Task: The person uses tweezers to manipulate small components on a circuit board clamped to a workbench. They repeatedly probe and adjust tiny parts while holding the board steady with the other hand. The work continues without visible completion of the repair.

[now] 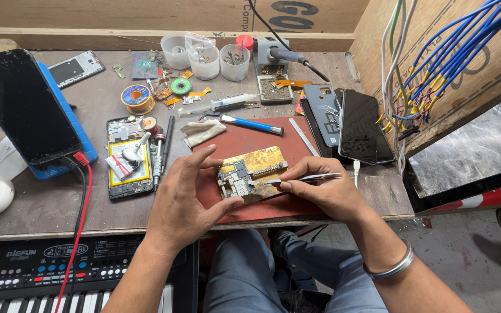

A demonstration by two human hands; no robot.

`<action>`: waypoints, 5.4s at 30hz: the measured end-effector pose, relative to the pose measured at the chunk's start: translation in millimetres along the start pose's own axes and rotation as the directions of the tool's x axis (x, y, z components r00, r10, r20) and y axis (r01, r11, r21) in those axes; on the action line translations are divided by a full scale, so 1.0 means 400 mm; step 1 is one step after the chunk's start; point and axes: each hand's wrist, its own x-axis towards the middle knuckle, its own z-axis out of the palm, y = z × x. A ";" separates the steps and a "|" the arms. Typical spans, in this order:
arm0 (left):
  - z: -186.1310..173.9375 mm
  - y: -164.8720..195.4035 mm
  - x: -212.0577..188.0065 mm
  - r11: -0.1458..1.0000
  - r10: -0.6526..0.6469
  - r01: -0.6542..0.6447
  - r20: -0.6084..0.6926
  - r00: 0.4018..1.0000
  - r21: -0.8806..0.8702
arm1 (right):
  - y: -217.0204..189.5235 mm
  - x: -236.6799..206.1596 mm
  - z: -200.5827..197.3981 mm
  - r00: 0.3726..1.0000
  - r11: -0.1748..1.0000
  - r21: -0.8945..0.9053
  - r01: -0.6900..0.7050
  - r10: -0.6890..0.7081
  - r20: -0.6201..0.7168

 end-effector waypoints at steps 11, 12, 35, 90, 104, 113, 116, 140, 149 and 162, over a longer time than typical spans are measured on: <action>-0.004 0.002 -0.002 1.000 -0.001 0.001 -0.001 1.000 -0.003 | -0.006 0.000 0.004 1.000 1.000 -0.002 -0.013 0.013 0.000; -0.004 0.002 -0.002 1.000 0.002 -0.002 -0.001 1.000 -0.001 | -0.006 0.000 0.004 1.000 1.000 -0.015 -0.008 0.008 0.001; -0.009 0.005 -0.001 1.000 -0.005 0.005 0.010 1.000 -0.004 | -0.014 0.001 0.005 0.999 0.999 -0.021 -0.036 0.036 -0.001; -0.010 0.006 0.000 1.000 0.003 -0.003 0.008 1.000 0.000 | -0.014 0.003 0.003 0.999 0.999 -0.002 -0.050 0.050 0.013; -0.008 0.005 -0.002 1.000 0.007 -0.007 0.005 1.000 -0.007 | -0.005 0.004 0.003 0.998 0.998 0.038 -0.053 0.052 0.028; -0.006 0.004 -0.002 1.000 0.003 -0.003 0.007 1.000 -0.006 | -0.004 0.005 0.003 0.998 0.997 0.039 -0.061 0.060 0.032; -0.007 0.004 -0.002 1.000 -0.004 0.004 0.010 1.000 -0.003 | -0.005 0.006 0.004 0.998 0.998 0.012 -0.055 0.055 0.025; -0.009 0.005 -0.003 1.000 0.003 -0.003 0.012 1.000 -0.010 | 0.000 0.003 0.002 0.999 0.999 0.023 -0.022 0.021 0.035; -0.008 0.004 -0.003 1.000 0.000 0.000 0.010 1.000 -0.007 | -0.002 0.003 0.002 0.999 0.999 0.029 -0.036 0.035 0.028; -0.007 0.002 -0.002 1.000 0.007 -0.007 0.008 1.000 0.001 | -0.003 0.005 0.002 0.999 0.998 0.054 -0.043 0.042 0.031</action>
